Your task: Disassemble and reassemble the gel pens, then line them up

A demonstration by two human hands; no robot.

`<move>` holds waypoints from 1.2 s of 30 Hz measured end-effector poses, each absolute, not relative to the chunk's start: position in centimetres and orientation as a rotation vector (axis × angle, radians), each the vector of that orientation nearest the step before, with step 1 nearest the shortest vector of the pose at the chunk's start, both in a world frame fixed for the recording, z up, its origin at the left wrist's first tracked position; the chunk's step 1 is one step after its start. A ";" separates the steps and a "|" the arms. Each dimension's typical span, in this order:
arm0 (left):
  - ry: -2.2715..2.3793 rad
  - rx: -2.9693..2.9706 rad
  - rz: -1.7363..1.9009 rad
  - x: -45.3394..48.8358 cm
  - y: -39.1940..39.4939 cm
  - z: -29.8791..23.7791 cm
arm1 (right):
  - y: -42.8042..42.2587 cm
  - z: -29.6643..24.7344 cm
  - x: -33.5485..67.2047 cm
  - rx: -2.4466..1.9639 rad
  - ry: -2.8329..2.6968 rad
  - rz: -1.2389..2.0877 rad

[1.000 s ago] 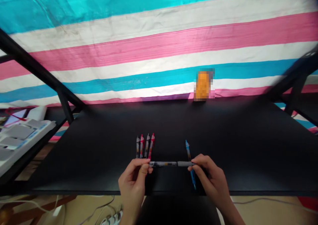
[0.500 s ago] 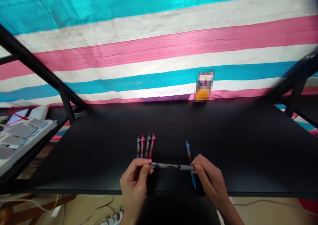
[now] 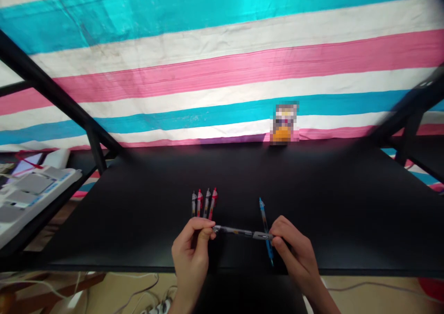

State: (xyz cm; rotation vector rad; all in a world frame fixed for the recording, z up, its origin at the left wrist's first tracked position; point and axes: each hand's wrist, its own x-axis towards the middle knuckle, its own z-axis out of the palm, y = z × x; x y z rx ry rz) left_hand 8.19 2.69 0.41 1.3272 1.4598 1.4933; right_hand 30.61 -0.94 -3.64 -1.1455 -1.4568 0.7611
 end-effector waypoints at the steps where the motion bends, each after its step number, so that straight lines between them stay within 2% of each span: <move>1: 1.453 1.334 1.498 8.3 2.8 0.5 | -0.9 -3.7 30.7 -1.144 -1.449 0.762; 7: 1.345 1.164 1.601 11.5 2.6 0.0 | -0.5 -3.9 31.0 -1.158 -1.401 0.719; 11: 1.082 1.151 1.601 14.5 3.1 0.4 | -0.3 -3.8 30.8 -1.168 -1.428 0.646; 14: 0.990 1.221 1.531 14.7 4.9 3.2 | 0.0 -3.3 31.5 -1.158 -1.509 0.600; 18: 0.990 1.299 1.623 11.8 9.4 7.8 | 1.8 -2.1 34.6 -1.204 -1.554 0.467; 21: 0.866 1.354 1.454 9.3 12.8 9.4 | 5.0 -1.2 37.9 -1.260 -1.553 0.332; 25: 0.810 1.388 1.191 8.2 15.2 7.8 | 11.6 -1.1 41.7 -1.305 -1.621 0.133; 30: 0.771 1.407 0.958 8.6 15.9 4.0 | 19.3 -3.9 45.3 -1.410 -1.711 -0.168; 36: 0.788 1.405 0.838 7.0 16.7 2.2 | 23.3 -7.1 48.4 -1.533 -1.766 -0.318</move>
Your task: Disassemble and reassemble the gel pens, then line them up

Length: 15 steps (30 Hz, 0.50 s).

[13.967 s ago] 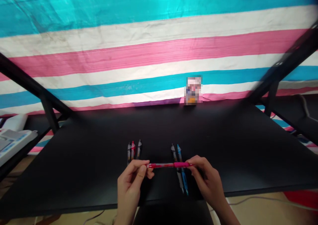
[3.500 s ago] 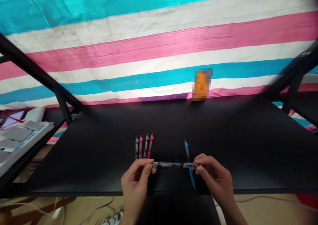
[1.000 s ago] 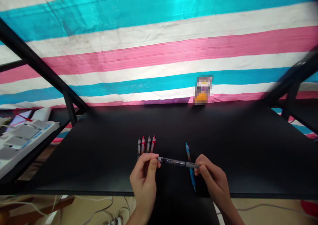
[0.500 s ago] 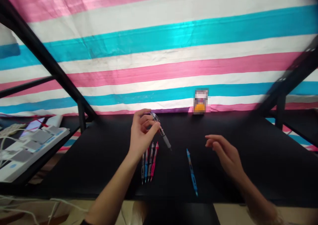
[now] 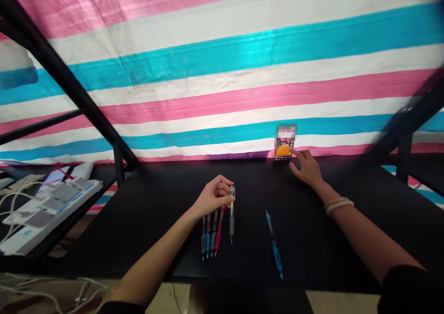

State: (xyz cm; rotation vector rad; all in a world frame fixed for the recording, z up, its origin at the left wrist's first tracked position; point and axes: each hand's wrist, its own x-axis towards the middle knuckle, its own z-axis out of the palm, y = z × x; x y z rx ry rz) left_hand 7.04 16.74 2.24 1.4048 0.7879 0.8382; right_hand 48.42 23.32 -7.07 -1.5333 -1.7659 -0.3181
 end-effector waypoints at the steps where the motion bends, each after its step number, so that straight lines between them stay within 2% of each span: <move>1: 0.794 1.400 0.822 6.7 16.9 2.1 | 23.6 -7.3 48.7 -1.548 -1.766 -0.334; 15: 0.793 1.408 0.776 6.9 16.5 1.9 | 24.9 -8.0 49.7 -1.673 -1.891 -0.401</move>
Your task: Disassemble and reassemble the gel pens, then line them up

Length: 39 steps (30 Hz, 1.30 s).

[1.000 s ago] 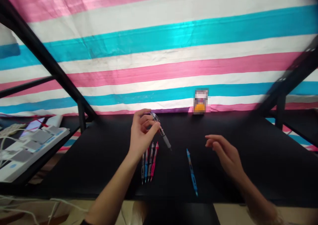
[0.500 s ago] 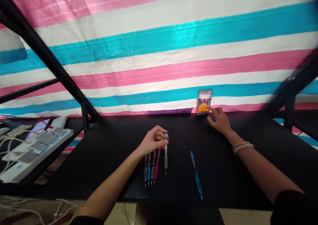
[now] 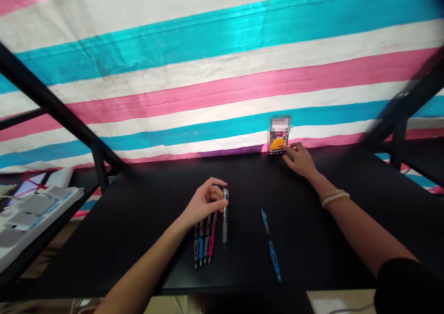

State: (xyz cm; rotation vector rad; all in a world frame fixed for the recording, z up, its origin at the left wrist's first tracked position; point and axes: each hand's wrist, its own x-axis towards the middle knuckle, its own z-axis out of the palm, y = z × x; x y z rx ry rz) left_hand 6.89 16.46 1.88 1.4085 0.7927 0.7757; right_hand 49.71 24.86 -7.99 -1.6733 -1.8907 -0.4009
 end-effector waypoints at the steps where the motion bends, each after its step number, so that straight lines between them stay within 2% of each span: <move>1: 0.791 1.411 0.774 6.9 16.4 1.9 | 24.9 -8.0 49.7 -1.685 -1.888 -0.398; 25: 0.825 1.495 0.721 6.8 16.7 1.5 | 24.5 -8.0 49.5 -1.615 -1.894 -0.389; 33: 0.824 1.504 0.713 6.6 16.4 1.5 | 23.7 -6.5 48.3 -1.597 -1.765 -0.277; 39: 0.818 1.500 0.737 6.6 16.8 1.1 | 19.9 -3.6 42.2 -1.507 -1.703 -0.088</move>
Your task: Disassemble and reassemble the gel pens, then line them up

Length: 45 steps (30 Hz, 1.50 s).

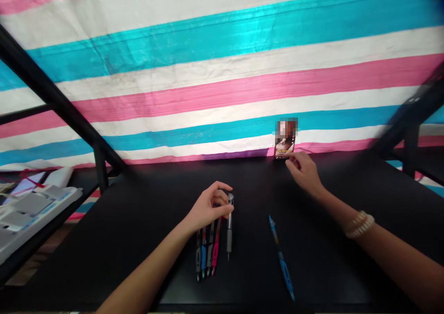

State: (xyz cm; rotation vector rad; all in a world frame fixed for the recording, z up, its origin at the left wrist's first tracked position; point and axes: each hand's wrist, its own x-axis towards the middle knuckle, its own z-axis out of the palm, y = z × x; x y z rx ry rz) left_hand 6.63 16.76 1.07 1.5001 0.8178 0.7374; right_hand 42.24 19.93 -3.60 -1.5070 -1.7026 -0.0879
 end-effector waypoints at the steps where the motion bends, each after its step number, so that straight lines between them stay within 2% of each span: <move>1: 0.814 1.501 0.746 6.7 16.7 1.0 | 18.5 -3.2 40.7 -1.475 -1.771 -0.010; 6: 0.783 1.510 0.787 6.8 15.8 1.6 | 11.9 -2.5 34.4 -1.338 -2.050 0.320; 10: 0.757 1.519 0.749 6.9 15.5 2.3 | 10.6 -2.6 33.8 -1.365 -2.037 0.392; 20: 0.787 1.636 0.640 6.7 15.7 2.2 | 10.8 -2.8 35.4 -1.461 -2.062 0.388; 30: 0.955 2.021 0.513 6.5 15.8 1.8 | 9.3 -1.0 36.4 -1.803 -2.318 0.287; 45: 0.986 2.509 0.319 5.9 16.2 1.9 | 6.3 -0.5 34.6 -1.780 -2.549 0.296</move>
